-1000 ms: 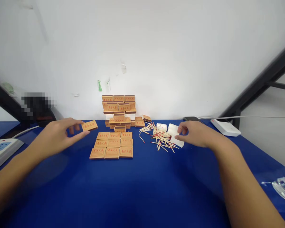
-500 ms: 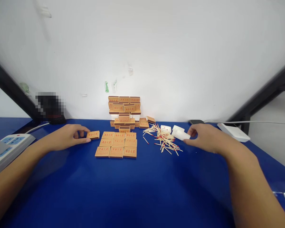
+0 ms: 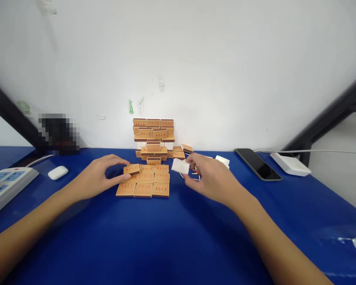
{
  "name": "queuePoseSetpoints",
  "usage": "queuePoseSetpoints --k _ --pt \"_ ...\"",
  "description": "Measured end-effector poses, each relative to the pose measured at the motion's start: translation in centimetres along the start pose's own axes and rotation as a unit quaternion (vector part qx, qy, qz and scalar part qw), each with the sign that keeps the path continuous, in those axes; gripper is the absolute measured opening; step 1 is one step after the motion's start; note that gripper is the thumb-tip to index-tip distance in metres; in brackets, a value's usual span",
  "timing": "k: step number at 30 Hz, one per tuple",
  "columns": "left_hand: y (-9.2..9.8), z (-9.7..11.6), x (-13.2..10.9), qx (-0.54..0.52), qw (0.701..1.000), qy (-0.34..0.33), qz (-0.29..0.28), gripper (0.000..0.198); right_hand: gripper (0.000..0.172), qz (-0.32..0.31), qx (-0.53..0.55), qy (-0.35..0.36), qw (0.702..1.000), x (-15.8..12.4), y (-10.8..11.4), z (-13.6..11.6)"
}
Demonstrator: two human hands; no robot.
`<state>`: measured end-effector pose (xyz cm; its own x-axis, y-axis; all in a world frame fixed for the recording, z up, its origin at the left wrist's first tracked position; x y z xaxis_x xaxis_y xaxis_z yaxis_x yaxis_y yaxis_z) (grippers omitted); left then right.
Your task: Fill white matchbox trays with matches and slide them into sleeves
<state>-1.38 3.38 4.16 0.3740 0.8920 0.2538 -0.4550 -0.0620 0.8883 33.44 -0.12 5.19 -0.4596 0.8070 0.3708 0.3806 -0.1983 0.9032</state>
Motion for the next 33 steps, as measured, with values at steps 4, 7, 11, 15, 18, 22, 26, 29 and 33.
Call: queuePoseSetpoints --k 4,7,11,15,18,22,26,29,33 --pt "-0.5 2.1 -0.8 -0.001 0.997 -0.036 0.064 0.051 0.025 -0.013 0.003 0.067 0.998 0.0 -1.5 -3.3" --pt "-1.0 5.1 -2.1 -0.005 0.988 -0.133 0.080 0.051 0.025 -0.015 0.024 0.111 0.993 -0.2 -2.2 -5.9" --pt "-1.3 7.9 -3.5 -0.021 0.974 -0.215 0.068 0.039 0.019 0.000 0.067 0.133 0.989 -0.5 -3.0 -8.3" --pt "-1.5 7.9 -3.5 -0.059 0.974 -0.209 0.057 0.035 0.032 -0.022 0.126 0.121 0.984 -0.4 -2.9 -7.8" --pt "-1.5 7.1 -3.1 -0.078 0.977 -0.181 0.076 0.037 0.042 -0.024 0.110 0.046 0.993 -0.1 -1.3 -4.1" --pt "-1.7 6.1 -2.4 -0.101 0.985 -0.115 0.081 0.039 0.029 -0.007 0.011 -0.084 0.996 -0.3 1.7 3.4" --pt "-1.5 5.6 -2.3 -0.124 0.985 -0.082 0.084 0.038 0.027 -0.081 -0.037 -0.147 0.985 -1.3 2.4 8.2" --pt "-1.3 5.6 -2.4 -0.124 0.986 -0.078 0.085 0.039 0.027 -0.145 -0.015 -0.156 0.977 -1.7 1.3 8.5" --pt "-1.3 5.7 -2.3 -0.116 0.987 -0.077 0.080 0.039 0.023 -0.151 -0.011 -0.149 0.977 -1.4 -0.1 7.2"
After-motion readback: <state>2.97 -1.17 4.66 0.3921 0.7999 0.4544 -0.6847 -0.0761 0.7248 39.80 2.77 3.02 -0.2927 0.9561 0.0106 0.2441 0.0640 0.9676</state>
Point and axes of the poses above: each hand's wrist, its own x-axis towards the middle knuckle, its own y-axis out of the back of the hand, z = x × y, the point moved 3 cm from there along x, towards the middle knuckle, and after that the axes turned 8 degrees about y, right-handed, at the moved point
